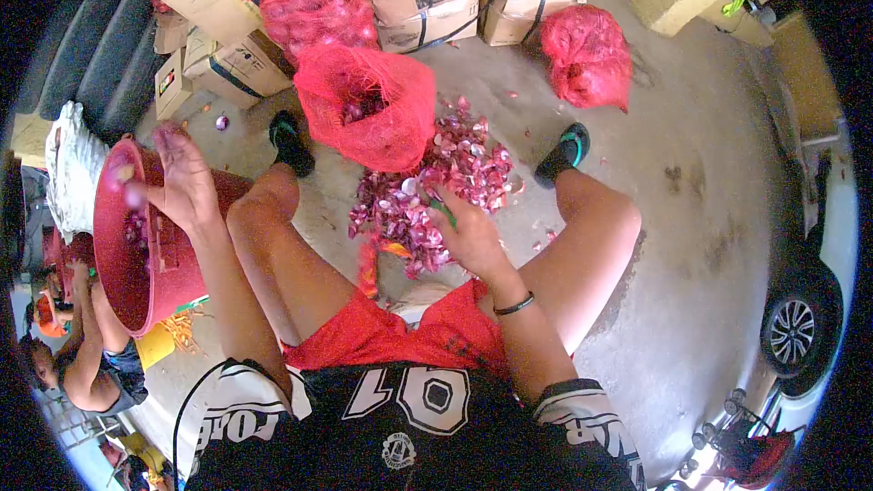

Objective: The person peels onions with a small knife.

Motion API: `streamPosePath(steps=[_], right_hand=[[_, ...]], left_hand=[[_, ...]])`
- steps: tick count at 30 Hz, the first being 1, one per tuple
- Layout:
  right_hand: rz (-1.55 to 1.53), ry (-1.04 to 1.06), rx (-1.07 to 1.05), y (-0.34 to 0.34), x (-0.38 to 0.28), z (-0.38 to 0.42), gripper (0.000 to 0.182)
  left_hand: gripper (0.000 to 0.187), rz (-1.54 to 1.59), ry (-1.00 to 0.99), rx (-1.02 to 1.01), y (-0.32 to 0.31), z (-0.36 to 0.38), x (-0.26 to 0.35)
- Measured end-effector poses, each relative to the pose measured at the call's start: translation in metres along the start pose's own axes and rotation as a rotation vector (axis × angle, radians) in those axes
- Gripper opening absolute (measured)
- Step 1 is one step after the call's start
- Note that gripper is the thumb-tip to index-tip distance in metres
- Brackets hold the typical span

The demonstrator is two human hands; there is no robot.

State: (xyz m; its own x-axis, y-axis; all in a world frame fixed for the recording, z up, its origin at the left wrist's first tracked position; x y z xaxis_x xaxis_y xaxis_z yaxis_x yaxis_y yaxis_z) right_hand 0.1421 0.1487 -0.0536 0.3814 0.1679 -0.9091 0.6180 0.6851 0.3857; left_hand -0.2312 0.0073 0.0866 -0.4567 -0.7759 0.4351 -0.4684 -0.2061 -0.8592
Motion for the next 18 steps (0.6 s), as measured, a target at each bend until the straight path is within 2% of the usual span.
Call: streamPosePath(steps=[2, 4, 6, 8, 9, 12, 14, 16, 18], right_hand=[[-0.039, 0.099, 0.044, -0.002, -0.009, -0.005, 0.047], [-0.045, 0.153, 0.073, -0.002, -0.010, -0.008, 0.048], [-0.061, 0.130, 0.064, 0.000, -0.010, -0.010, 0.048], [-0.056, 0.127, 0.061, 0.002, -0.007, -0.010, 0.049], [-0.057, 0.095, 0.049, 0.002, -0.003, -0.010, 0.048], [-0.064, 0.024, 0.016, 0.000, 0.009, -0.013, 0.049], [-0.101, -0.007, 0.081, 0.012, 0.007, -0.018, 0.049], [-0.069, 0.005, 0.198, 0.024, 0.017, -0.023, 0.049], [-0.108, -0.047, 0.209, 0.034, 0.020, -0.030, 0.049]], left_hand=[[0.055, -0.317, 0.117, 0.005, 0.000, -0.007, -0.022], [0.041, -0.621, 0.286, -0.144, -0.007, -0.004, -0.074], [0.027, -0.942, 0.478, -0.202, -0.015, 0.001, -0.133], [0.020, -1.311, 0.546, -0.434, -0.008, -0.005, -0.193], [0.025, -1.465, 0.593, -0.553, 0.012, -0.011, -0.222], [0.025, -1.892, 0.495, -0.627, 0.074, -0.029, -0.275], [0.025, -2.152, 0.454, -0.664, 0.118, -0.038, -0.300], [0.025, -2.338, 0.505, -0.694, 0.160, -0.043, -0.318], [0.026, -2.430, 0.558, -0.720, 0.187, -0.047, -0.330]])
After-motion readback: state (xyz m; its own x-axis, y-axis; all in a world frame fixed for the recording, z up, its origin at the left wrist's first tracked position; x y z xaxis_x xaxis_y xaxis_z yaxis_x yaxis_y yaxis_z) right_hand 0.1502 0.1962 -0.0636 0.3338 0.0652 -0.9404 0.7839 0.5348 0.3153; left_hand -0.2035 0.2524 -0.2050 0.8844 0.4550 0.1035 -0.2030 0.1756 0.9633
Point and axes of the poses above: each hand's wrist, its own z-axis away from the middle knuckle, its own y-axis out of the back of the hand, x = y × z, the point moved 8 cm from there along -z, towards the middle knuckle, and after that the axes turned 10 degrees about -z, right-handed, at the moved point
